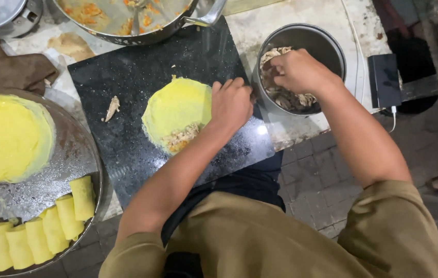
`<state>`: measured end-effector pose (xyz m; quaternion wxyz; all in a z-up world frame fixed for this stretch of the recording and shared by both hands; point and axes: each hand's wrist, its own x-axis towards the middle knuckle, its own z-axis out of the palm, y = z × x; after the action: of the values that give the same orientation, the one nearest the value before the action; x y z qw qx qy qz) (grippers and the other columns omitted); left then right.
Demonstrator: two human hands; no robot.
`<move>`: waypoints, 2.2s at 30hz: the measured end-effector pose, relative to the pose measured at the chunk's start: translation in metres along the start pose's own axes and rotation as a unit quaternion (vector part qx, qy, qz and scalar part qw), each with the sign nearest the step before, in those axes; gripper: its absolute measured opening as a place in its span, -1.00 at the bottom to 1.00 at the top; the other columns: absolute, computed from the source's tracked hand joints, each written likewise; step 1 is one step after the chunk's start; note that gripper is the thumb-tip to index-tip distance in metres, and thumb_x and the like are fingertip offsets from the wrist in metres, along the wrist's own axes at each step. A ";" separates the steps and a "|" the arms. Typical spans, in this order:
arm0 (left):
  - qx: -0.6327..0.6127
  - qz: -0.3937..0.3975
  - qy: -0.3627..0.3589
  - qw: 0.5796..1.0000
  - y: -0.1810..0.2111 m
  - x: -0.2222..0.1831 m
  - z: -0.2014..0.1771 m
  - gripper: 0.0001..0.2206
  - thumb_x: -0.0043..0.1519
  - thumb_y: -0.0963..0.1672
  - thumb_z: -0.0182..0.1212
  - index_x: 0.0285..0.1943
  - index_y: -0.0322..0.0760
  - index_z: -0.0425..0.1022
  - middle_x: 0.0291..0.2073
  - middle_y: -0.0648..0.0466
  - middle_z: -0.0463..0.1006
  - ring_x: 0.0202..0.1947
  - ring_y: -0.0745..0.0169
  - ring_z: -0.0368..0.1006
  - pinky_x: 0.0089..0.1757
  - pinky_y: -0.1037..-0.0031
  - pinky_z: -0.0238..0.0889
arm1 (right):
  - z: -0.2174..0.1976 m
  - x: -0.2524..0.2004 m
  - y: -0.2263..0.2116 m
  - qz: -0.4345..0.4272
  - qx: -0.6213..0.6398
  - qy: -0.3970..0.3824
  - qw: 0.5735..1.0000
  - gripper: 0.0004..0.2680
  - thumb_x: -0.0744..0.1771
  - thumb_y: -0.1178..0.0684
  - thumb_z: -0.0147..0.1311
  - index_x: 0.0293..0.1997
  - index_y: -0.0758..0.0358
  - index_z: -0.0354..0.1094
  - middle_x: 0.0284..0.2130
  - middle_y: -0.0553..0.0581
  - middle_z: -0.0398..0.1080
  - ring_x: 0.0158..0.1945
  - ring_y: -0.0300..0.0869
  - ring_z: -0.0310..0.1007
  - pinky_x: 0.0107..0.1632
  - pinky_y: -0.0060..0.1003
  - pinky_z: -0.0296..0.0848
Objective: The person is filling thin yellow crepes with shredded meat and rolling them into tight cylinders in a food production setting.
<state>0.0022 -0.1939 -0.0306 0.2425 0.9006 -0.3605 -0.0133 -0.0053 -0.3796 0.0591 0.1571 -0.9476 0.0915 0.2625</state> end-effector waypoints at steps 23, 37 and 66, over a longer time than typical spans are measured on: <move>-0.051 0.038 0.024 0.998 -0.095 -0.152 -0.110 -0.89 0.25 -0.16 0.18 -0.24 -0.13 0.63 -0.33 0.17 0.53 -0.35 0.20 0.44 -0.25 0.31 -0.06 | 0.013 -0.072 -0.052 -0.305 0.282 0.154 0.896 -0.88 0.37 0.29 0.17 0.00 0.38 0.42 -0.25 0.18 0.49 -0.24 -0.27 0.49 -0.08 -0.50 0.58; -0.172 -0.033 0.094 0.980 -0.086 -0.165 -0.114 -0.75 0.12 -0.15 0.38 -0.01 -0.11 0.59 -0.22 0.12 0.59 -0.22 0.19 0.51 -0.18 0.42 0.09 | 0.132 -0.036 -0.141 -0.340 0.315 0.133 0.876 -0.85 0.22 0.30 0.25 -0.19 0.36 0.49 -0.50 0.23 0.47 -0.46 -0.11 0.49 -0.38 -0.24 0.52; -0.168 0.076 0.163 0.969 -0.076 -0.147 -0.098 -0.88 0.27 -0.27 0.07 -0.11 -0.40 0.53 -0.47 -0.08 0.49 -0.40 -0.01 0.49 -0.31 0.35 0.43 | 0.151 -0.018 -0.126 -0.362 0.364 0.222 0.829 -0.93 0.24 0.31 0.22 -0.28 0.37 0.49 -0.62 0.16 0.38 -0.56 -0.18 0.35 -0.51 -0.23 0.33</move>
<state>-0.0381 -0.0086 -0.0002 0.4461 0.8071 -0.3758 0.0919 -0.0587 -0.2083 -0.0228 0.5498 -0.8198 -0.1371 -0.0825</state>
